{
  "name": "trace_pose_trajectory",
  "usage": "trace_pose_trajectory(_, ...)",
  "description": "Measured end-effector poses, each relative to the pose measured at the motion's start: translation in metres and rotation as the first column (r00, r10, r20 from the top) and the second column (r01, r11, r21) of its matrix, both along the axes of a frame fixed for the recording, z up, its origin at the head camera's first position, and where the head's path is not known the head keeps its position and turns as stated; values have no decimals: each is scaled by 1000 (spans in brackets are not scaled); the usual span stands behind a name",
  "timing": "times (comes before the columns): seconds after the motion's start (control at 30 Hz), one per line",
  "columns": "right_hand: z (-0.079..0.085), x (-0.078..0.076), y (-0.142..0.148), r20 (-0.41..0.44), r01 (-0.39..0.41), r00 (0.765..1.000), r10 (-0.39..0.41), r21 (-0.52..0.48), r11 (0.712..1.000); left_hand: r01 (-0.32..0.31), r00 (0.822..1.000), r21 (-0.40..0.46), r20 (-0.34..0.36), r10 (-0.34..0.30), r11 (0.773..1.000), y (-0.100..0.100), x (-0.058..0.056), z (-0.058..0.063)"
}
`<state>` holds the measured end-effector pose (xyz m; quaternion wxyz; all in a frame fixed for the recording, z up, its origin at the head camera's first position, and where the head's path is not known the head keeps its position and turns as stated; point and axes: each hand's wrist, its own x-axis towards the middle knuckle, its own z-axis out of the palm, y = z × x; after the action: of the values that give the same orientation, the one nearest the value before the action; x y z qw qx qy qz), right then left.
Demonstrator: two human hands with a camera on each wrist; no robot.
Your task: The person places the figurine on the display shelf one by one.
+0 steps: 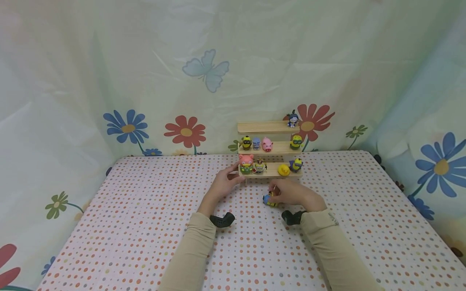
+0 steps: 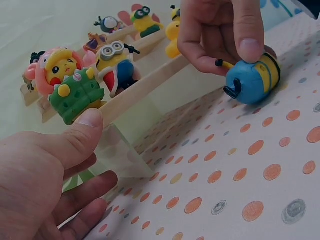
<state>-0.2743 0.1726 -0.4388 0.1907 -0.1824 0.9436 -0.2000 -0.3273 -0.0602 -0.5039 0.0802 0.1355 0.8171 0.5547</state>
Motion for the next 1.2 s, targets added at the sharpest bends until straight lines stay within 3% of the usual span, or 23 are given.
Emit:
trace_pose_trajectory(0.4,5,2,-2,-23,-13,1000,12,-6,1000,-11,1000,-16,6,11,1000,0,1,1)
trace_pose_trajectory(0.67,10,2,4,3,56,998,-56,-82,995,-12,1000,-16,4,13,1000,0,-2,-2)
trace_pose_trajectory(0.83,17,2,7,-158,33,987,-43,-64,997,-8,1000,-12,4,8,1000,0,-1,-2)
trace_pose_trajectory(1.03,21,3,8,-343,53,937,-68,-53,997,-7,1000,-4,9,7,1000,0,-1,-2)
trace_pose_trajectory(1.2,24,7,8,-418,92,901,-114,-73,993,-6,1000,-6,7,6,1000,0,-1,-1)
